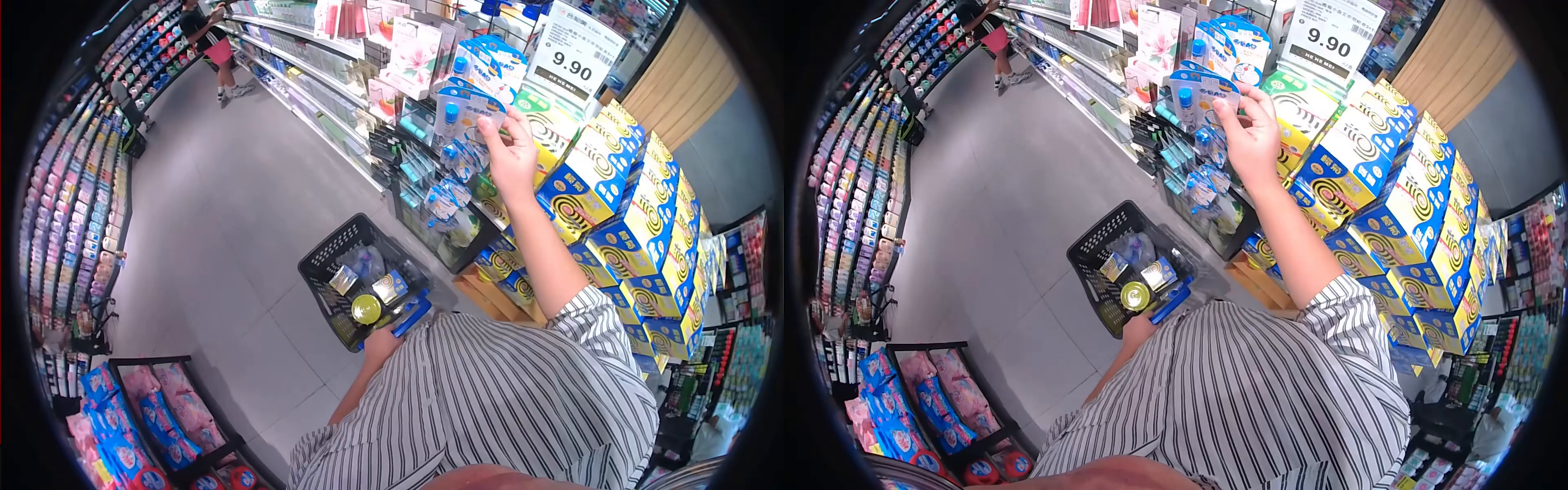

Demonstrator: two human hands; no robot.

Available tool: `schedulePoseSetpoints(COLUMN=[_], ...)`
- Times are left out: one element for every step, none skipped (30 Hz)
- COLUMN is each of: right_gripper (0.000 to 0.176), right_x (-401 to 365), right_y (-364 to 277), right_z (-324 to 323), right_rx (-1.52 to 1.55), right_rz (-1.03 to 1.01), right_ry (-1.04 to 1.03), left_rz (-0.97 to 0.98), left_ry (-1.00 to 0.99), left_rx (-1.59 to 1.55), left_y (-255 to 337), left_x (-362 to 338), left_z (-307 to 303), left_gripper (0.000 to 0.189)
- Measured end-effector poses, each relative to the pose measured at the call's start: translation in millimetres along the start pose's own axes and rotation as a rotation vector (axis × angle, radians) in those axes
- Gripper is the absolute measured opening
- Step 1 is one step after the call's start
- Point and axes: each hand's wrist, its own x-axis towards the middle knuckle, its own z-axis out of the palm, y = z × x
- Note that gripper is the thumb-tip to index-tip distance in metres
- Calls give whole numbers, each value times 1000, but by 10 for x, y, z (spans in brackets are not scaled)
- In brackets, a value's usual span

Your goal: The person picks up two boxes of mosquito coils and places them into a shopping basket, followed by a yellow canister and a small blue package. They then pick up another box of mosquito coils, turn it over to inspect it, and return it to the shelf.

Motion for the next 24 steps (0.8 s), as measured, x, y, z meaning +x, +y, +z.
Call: schedulePoseSetpoints(right_gripper=[17, 17, 17, 17, 17, 17, 18, 18, 18, 18, 18, 18, 18, 19, 19, 20, 20, 20, 20, 20, 20, 19, 19, 19], right_x=[5, -21, -78, -139, -198, -270, -346, -435, -473, -511, -562, -569, -574, -573, -570, -564, -557, -549, -543, -532, -515, -497, -483, -469], right_y=[-10, -7, 5, 26, 70, 124, 163, 186, 204, 221, 228, 112, 81, 64, 45, 16, -6, -23, -32, -29, -22, -14, -3, 11], right_z=[11, 19, 22, 16, 0, -22, -47, -51, -74, -100, -123, -148, -165, -182, -198, -203, -220, -234, -244, -255, -267, -271, -265, -257], right_rx=[-2, 0, 18, 35, 36, 44, 50, 109, 107, 267, 429, 494, 495, 527, 559, 567, 567, 569, 571, 572, 554, 535, 535, 518], right_rz=[13, 13, 15, 18, 20, 61, 103, 144, 149, 260, 373, 485, 491, 514, 536, 555, 555, 571, 588, 588, 578, 569, 569, 543], right_ry=[-4, -6, -16, -26, -27, -38, -47, -54, -52, -101, -146, -158, -149, -148, -147, -147, -140, -145, -152, -149, -153, -158, -158, -150], left_rz=[-2, -3, -5, -3, -1, -3, 7, 19, 18, 21, 23, 25, 24, 20, 17, 19, 20, 21, 22, 22, 21, 21, 20, 18], left_ry=[5, 10, 12, 33, 53, 50, 56, 62, 57, 64, 69, 74, 68, 77, 87, 84, 87, 91, 90, 93, 96, 96, 97, 99], left_rx=[2, 5, 4, 5, 7, 7, 6, 5, 7, 8, 12, 17, 24, 30, 34, 40, 38, 36, 40, 43, 44, 45, 38, 31], left_y=[6, 13, 24, 35, 42, 30, 16, 9, 25, 40, 44, 38, 40, 50, 62, 68, 73, 80, 87, 96, 102, 103, 105, 105], left_x=[-3, -5, -14, -26, -36, -36, -28, -19, -21, -19, -28, -43, -48, -47, -48, -52, -56, -61, -67, -71, -73, -75, -76, -77], left_z=[0, 3, 0, -2, 0, 14, 21, 31, 27, 19, 11, 10, 11, 14, 14, 10, 4, -5, -12, -17, -19, -17, -14, -8], left_gripper=[33, 33, 33, 32, 32, 32, 31, 30, 30, 30, 30, 30, 30, 29, 29, 29, 29, 30, 30, 30, 30, 30, 31, 31])
